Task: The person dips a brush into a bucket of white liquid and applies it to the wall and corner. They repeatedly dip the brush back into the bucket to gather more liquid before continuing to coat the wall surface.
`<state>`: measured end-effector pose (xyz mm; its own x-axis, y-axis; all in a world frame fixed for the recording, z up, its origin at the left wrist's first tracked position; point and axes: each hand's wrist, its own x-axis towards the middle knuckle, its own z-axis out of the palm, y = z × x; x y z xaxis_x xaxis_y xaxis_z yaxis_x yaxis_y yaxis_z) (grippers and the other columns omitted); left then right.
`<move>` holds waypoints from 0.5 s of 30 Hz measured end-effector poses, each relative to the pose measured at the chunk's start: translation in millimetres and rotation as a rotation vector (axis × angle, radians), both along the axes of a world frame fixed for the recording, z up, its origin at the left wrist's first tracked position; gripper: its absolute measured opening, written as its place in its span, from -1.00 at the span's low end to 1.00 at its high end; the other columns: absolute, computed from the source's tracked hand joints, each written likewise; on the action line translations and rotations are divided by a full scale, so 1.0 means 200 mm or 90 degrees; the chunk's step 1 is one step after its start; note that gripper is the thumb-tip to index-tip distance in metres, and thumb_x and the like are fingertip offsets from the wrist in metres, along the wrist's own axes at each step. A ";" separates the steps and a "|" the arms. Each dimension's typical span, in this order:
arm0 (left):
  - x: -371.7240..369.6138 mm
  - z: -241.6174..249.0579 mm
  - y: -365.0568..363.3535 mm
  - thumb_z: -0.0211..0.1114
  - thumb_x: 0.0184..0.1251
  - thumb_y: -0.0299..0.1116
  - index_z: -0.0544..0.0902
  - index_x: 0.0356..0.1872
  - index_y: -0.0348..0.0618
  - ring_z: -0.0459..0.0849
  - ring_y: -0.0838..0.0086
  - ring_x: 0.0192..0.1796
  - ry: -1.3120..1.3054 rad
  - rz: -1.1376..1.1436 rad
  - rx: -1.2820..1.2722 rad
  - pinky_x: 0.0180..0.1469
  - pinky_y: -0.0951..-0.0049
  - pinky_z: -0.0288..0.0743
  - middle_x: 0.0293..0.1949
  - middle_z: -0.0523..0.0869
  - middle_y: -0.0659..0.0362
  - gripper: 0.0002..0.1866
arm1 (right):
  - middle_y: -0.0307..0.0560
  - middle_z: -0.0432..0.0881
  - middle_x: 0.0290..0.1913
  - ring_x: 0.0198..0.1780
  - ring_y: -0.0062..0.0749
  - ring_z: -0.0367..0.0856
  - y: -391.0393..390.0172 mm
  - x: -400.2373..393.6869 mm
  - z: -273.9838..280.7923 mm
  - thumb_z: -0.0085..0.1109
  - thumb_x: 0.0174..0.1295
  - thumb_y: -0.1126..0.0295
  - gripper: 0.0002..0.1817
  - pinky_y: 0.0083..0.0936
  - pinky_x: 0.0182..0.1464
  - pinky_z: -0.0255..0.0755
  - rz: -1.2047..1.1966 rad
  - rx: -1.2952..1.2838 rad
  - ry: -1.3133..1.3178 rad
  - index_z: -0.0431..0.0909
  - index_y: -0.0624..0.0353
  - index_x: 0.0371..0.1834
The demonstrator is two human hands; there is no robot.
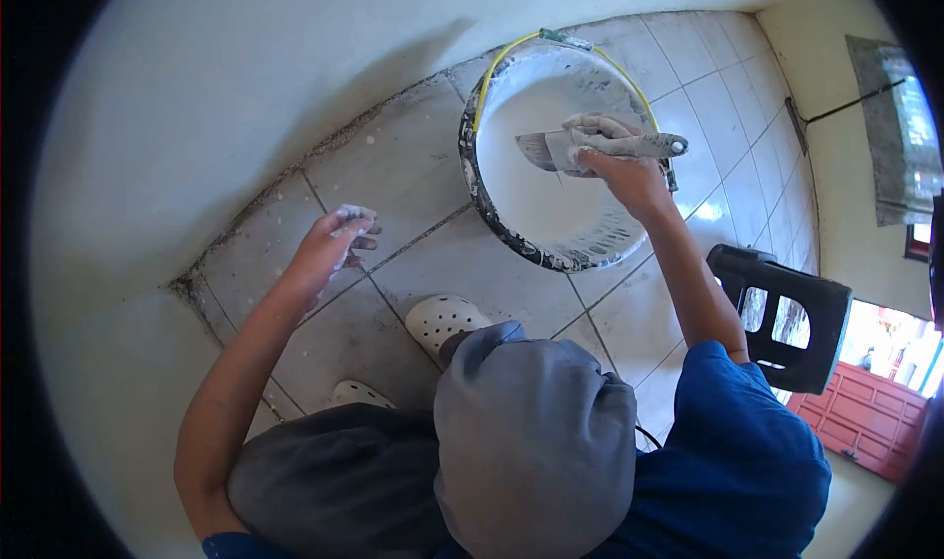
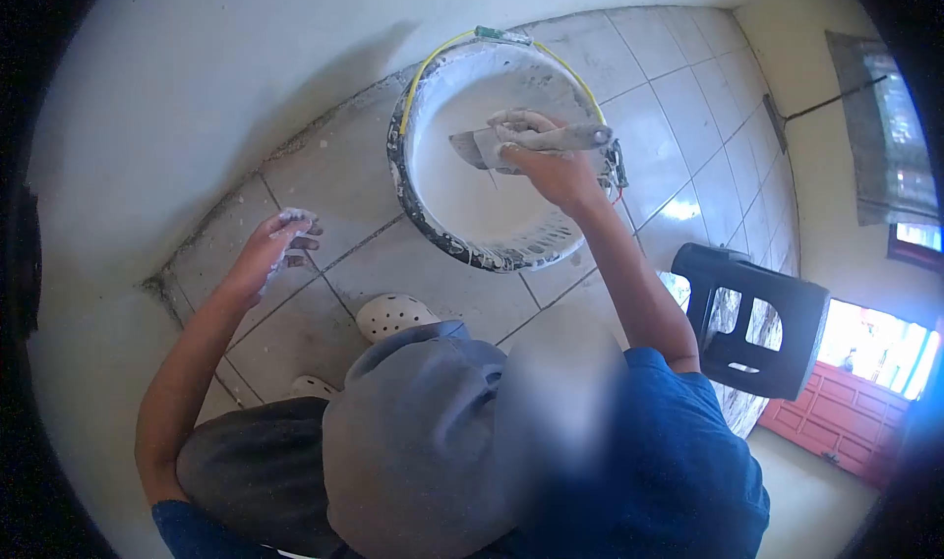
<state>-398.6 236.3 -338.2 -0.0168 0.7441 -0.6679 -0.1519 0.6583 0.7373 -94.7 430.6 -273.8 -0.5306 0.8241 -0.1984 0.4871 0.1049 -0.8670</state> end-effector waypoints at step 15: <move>-0.25 -0.30 -0.16 0.06 0.23 -0.10 0.47 -0.09 -0.13 0.54 0.47 -0.14 0.118 -0.043 -0.097 -0.19 0.43 0.41 -0.12 0.58 0.19 -0.64 | -0.06 0.47 -0.07 -0.05 -0.40 0.48 -0.28 -0.33 0.20 0.02 0.04 0.51 -0.65 -0.53 -0.03 0.40 -0.061 0.028 0.212 0.42 0.35 -0.05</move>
